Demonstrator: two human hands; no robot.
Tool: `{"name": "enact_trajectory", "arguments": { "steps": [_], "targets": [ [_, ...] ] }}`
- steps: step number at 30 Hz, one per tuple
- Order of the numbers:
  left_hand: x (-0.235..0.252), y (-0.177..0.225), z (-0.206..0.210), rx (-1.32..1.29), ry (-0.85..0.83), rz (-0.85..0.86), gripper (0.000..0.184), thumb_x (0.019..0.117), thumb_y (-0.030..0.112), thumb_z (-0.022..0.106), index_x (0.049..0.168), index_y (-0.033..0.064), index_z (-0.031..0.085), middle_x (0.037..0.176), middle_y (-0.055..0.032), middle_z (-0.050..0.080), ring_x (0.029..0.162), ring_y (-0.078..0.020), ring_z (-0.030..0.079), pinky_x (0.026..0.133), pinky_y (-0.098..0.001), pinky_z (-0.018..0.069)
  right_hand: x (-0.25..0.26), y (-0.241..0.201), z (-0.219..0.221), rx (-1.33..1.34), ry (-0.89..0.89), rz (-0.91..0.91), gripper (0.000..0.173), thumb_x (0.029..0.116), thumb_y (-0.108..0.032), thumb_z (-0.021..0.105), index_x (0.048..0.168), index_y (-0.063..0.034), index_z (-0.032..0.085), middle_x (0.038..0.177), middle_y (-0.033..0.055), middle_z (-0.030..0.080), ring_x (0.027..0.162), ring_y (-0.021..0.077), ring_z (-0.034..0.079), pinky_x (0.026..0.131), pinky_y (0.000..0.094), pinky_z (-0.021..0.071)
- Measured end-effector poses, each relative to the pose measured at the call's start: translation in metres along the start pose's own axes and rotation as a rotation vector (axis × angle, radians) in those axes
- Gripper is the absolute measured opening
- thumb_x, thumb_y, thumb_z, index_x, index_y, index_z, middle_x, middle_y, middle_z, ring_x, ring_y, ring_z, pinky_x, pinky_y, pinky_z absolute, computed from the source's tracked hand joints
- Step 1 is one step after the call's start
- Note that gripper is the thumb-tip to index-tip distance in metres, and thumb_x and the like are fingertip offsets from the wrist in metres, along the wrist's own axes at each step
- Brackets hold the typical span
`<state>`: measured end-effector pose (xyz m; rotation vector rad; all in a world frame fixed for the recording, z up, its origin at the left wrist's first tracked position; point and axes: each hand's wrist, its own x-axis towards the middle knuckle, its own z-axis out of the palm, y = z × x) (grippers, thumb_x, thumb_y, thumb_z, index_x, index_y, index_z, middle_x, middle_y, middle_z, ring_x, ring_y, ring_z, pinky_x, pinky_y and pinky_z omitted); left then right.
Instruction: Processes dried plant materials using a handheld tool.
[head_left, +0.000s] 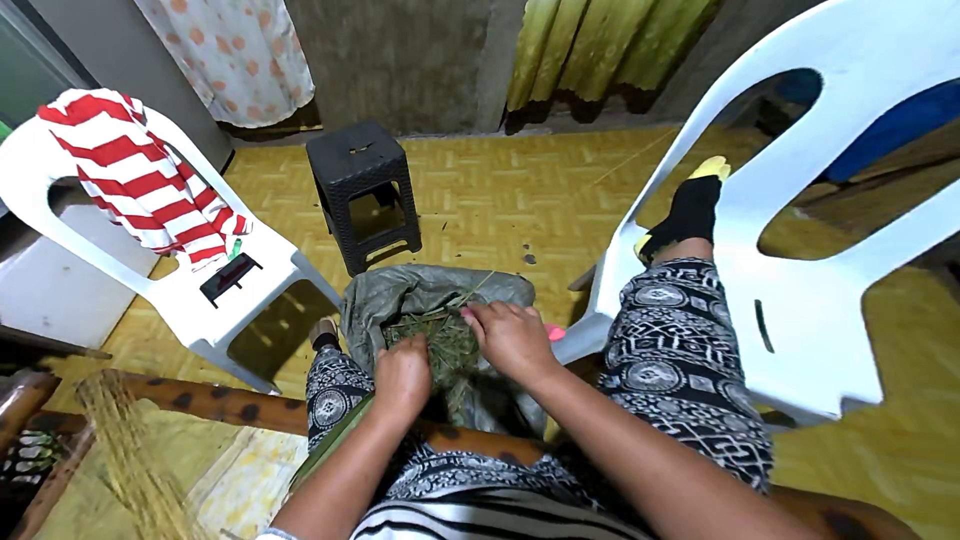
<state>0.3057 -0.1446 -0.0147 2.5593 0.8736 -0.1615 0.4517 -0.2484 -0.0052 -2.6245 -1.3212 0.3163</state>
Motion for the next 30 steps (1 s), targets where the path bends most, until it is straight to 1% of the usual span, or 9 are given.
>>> {"name": "enact_trajectory", "arguments": {
  "steps": [3,6,8,11,14,18,24,27,30],
  "targets": [
    [-0.002,-0.003,0.003,0.007,0.045,0.020,0.036,0.1059,0.014,0.047,0.135,0.0019,0.064,0.120,-0.0195,0.072,0.113,-0.0363,0.069,0.100,-0.0553,0.0496,0.007,0.012,0.004,-0.027,0.107,0.025,0.039,0.1100,-0.030,0.045,0.130,-0.0047,0.068,0.117,0.0241,0.070,0.113,0.0440,0.066,0.097,0.0624,0.0463],
    [-0.003,-0.006,0.004,-0.011,0.065,0.018,0.036,0.1058,0.015,0.047,0.134,0.0023,0.065,0.118,-0.0193,0.072,0.112,-0.0356,0.069,0.099,-0.0550,0.0499,0.014,0.023,-0.004,0.002,0.117,0.136,0.037,0.1094,-0.026,0.048,0.132,-0.0037,0.066,0.122,0.0260,0.068,0.118,0.0452,0.063,0.101,0.0647,0.0432],
    [-0.002,-0.007,0.002,-0.030,0.049,0.001,0.036,0.1065,0.015,0.046,0.135,0.0025,0.065,0.119,-0.0193,0.072,0.114,-0.0352,0.069,0.100,-0.0546,0.0490,0.013,0.026,-0.008,0.055,0.148,0.164,0.037,0.1094,-0.026,0.048,0.134,-0.0034,0.065,0.124,0.0259,0.067,0.119,0.0458,0.062,0.102,0.0647,0.0422],
    [0.001,-0.005,-0.001,-0.034,0.013,-0.018,0.037,0.1079,0.017,0.045,0.136,0.0029,0.064,0.122,-0.0191,0.071,0.116,-0.0348,0.068,0.102,-0.0546,0.0480,0.001,0.015,-0.007,0.135,0.090,0.087,0.043,0.1109,-0.032,0.043,0.136,-0.0038,0.064,0.126,0.0235,0.068,0.121,0.0434,0.062,0.104,0.0631,0.0430],
    [0.003,-0.004,0.000,-0.013,0.047,0.001,0.037,0.1072,0.016,0.045,0.135,0.0021,0.064,0.120,-0.0195,0.072,0.114,-0.0356,0.068,0.100,-0.0548,0.0489,-0.013,-0.002,0.002,0.176,0.019,-0.008,0.045,0.1114,-0.035,0.040,0.137,-0.0064,0.065,0.127,0.0196,0.069,0.122,0.0392,0.064,0.106,0.0600,0.0438],
    [0.003,-0.001,0.001,0.005,0.058,0.009,0.037,0.1065,0.015,0.046,0.136,0.0016,0.063,0.120,-0.0201,0.071,0.114,-0.0361,0.068,0.100,-0.0551,0.0487,-0.015,-0.008,0.004,0.166,-0.015,-0.032,0.045,0.1116,-0.034,0.040,0.137,-0.0060,0.065,0.126,0.0203,0.070,0.121,0.0393,0.065,0.104,0.0592,0.0447],
    [0.001,-0.003,0.002,-0.003,0.068,0.012,0.037,0.1068,0.016,0.046,0.136,0.0014,0.064,0.122,-0.0197,0.071,0.116,-0.0360,0.068,0.101,-0.0549,0.0484,0.001,0.009,0.008,0.034,0.120,0.018,0.040,0.1103,-0.029,0.045,0.133,-0.0045,0.066,0.120,0.0245,0.069,0.115,0.0450,0.064,0.099,0.0632,0.0451],
    [0.001,-0.004,-0.004,-0.059,-0.005,-0.020,0.039,0.1091,0.020,0.043,0.140,0.0021,0.061,0.128,-0.0197,0.069,0.121,-0.0352,0.065,0.106,-0.0548,0.0460,0.006,0.017,0.002,0.083,0.137,0.093,0.040,0.1103,-0.029,0.045,0.135,-0.0035,0.065,0.123,0.0248,0.068,0.119,0.0450,0.063,0.101,0.0637,0.0432],
    [0.004,-0.003,-0.011,-0.183,-0.094,-0.061,0.042,0.1119,0.024,0.039,0.141,0.0011,0.059,0.134,-0.0212,0.065,0.127,-0.0350,0.062,0.110,-0.0543,0.0444,-0.001,0.007,-0.004,0.255,0.014,0.090,0.043,0.1111,-0.033,0.043,0.139,-0.0061,0.063,0.132,0.0208,0.066,0.127,0.0393,0.060,0.108,0.0612,0.0410]
  ]
}}
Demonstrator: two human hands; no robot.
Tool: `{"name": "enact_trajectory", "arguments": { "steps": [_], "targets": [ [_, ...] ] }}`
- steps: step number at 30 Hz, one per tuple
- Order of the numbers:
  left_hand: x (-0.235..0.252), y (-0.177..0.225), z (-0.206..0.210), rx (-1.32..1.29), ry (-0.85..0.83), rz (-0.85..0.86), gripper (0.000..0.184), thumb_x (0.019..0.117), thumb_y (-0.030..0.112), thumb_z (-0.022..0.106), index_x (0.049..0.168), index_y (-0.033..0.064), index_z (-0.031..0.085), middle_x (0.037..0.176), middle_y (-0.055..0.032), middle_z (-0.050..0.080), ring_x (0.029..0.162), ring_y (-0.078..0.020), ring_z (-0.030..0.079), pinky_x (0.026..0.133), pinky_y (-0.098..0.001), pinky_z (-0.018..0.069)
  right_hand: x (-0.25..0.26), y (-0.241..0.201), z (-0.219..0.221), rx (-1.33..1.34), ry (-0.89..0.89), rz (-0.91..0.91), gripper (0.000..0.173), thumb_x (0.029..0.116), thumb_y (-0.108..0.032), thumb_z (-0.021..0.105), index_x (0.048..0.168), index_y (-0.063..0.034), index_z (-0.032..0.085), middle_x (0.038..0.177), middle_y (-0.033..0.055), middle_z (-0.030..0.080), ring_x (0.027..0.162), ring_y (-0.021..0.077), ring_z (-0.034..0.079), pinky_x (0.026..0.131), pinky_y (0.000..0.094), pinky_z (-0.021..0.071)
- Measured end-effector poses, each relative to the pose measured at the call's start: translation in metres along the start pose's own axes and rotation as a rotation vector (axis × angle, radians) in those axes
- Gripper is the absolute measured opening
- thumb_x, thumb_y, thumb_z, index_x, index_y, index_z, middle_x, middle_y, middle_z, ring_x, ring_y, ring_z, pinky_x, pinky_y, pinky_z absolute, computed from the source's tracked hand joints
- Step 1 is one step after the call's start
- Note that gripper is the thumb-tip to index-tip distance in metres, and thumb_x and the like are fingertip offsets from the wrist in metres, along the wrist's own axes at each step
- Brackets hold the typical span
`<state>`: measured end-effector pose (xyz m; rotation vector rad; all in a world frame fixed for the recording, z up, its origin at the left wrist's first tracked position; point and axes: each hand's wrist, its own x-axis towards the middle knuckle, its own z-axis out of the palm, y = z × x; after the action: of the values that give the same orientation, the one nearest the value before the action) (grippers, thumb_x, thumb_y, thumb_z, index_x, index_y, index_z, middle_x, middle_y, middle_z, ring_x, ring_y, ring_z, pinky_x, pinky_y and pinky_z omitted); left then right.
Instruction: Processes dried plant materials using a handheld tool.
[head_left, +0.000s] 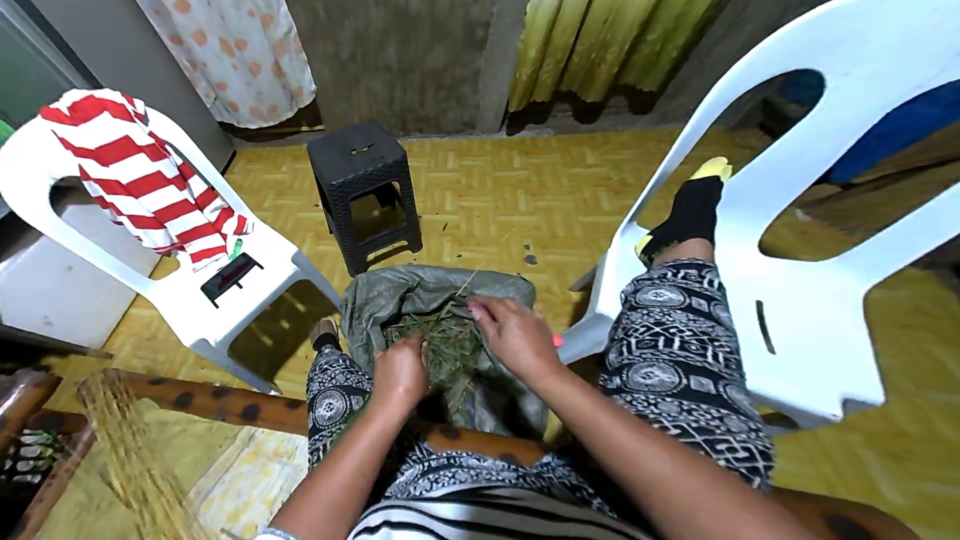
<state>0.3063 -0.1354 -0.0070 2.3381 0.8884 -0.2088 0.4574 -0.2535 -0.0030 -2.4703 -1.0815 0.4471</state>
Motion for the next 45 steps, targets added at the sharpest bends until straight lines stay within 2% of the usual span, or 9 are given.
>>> {"name": "enact_trajectory", "arguments": {
  "steps": [4,9,12,15,19,21,33,40,45],
  "targets": [
    [0.004,-0.003,0.000,-0.190,-0.013,0.004,0.040,0.1120,0.025,0.039,0.128,-0.0011,0.065,0.116,-0.0210,0.070,0.109,-0.0330,0.068,0.100,-0.0512,0.0507,-0.011,-0.012,0.010,0.062,-0.046,-0.044,0.041,0.1106,-0.032,0.045,0.138,-0.0074,0.064,0.133,0.0176,0.067,0.126,0.0368,0.061,0.109,0.0591,0.0416],
    [0.002,-0.007,-0.001,-0.271,-0.049,0.002,0.038,0.1119,0.024,0.040,0.123,-0.0008,0.068,0.107,-0.0171,0.071,0.095,-0.0272,0.068,0.092,-0.0466,0.0525,0.004,0.007,0.009,0.026,0.142,0.000,0.037,0.1089,-0.027,0.050,0.135,-0.0062,0.065,0.128,0.0235,0.067,0.122,0.0442,0.061,0.104,0.0653,0.0407],
    [0.002,-0.010,-0.001,-0.282,-0.040,0.011,0.038,0.1119,0.024,0.040,0.120,-0.0011,0.068,0.103,-0.0163,0.071,0.092,-0.0260,0.068,0.089,-0.0458,0.0527,0.011,0.005,0.002,0.360,0.036,0.131,0.040,0.1088,-0.023,0.052,0.142,-0.0012,0.057,0.130,0.0222,0.065,0.117,0.0335,0.065,0.103,0.0517,0.0485],
    [0.004,-0.010,0.002,-0.306,-0.073,0.033,0.038,0.1119,0.025,0.040,0.121,0.0001,0.067,0.105,-0.0145,0.071,0.089,-0.0238,0.068,0.088,-0.0442,0.0536,0.011,-0.006,0.007,0.911,-0.183,0.299,0.036,0.1087,-0.016,0.051,0.143,-0.0026,0.052,0.105,0.0092,0.066,0.077,0.0102,0.060,0.069,0.0251,0.0494],
    [0.004,-0.013,0.003,-0.319,-0.088,0.050,0.036,0.1098,0.027,0.047,0.126,0.0019,0.066,0.105,-0.0162,0.070,0.092,-0.0257,0.067,0.089,-0.0458,0.0532,0.015,-0.006,0.008,1.196,-0.250,0.441,0.029,0.1101,-0.017,0.047,0.133,-0.0038,0.058,0.083,0.0043,0.066,0.055,0.0069,0.053,0.050,0.0198,0.0423],
    [0.002,-0.018,0.003,-0.315,-0.105,0.043,0.036,0.1089,0.027,0.050,0.132,0.0036,0.064,0.108,-0.0177,0.070,0.096,-0.0271,0.067,0.092,-0.0470,0.0526,0.016,-0.004,0.006,1.203,-0.217,0.457,0.029,0.1102,-0.016,0.047,0.133,-0.0036,0.059,0.083,0.0043,0.066,0.055,0.0070,0.052,0.049,0.0194,0.0416],
    [0.002,-0.025,0.008,-0.292,-0.158,0.060,0.038,0.1125,0.023,0.038,0.130,0.0006,0.062,0.111,-0.0156,0.070,0.094,-0.0244,0.068,0.090,-0.0442,0.0532,0.013,-0.002,0.014,1.282,-0.259,0.489,0.030,0.1105,-0.020,0.047,0.137,-0.0074,0.056,0.081,0.0039,0.065,0.055,0.0077,0.053,0.049,0.0202,0.0425],
    [-0.003,-0.031,0.012,-0.365,-0.191,0.066,0.036,0.1121,0.021,0.039,0.134,0.0022,0.060,0.109,-0.0101,0.070,0.081,-0.0137,0.065,0.078,-0.0329,0.0535,0.006,0.000,0.022,1.330,-0.308,0.476,0.032,0.1105,-0.020,0.046,0.139,-0.0078,0.054,0.081,0.0054,0.066,0.056,0.0090,0.055,0.049,0.0210,0.0440],
    [-0.013,-0.036,0.012,-0.321,-0.185,0.061,0.036,0.1078,0.025,0.052,0.134,0.0010,0.061,0.108,-0.0167,0.069,0.093,-0.0242,0.067,0.090,-0.0439,0.0534,0.004,0.001,0.019,1.349,-0.241,0.502,0.030,0.1107,-0.021,0.046,0.135,-0.0073,0.058,0.081,0.0045,0.064,0.054,0.0083,0.053,0.048,0.0204,0.0428]
  ]
}}
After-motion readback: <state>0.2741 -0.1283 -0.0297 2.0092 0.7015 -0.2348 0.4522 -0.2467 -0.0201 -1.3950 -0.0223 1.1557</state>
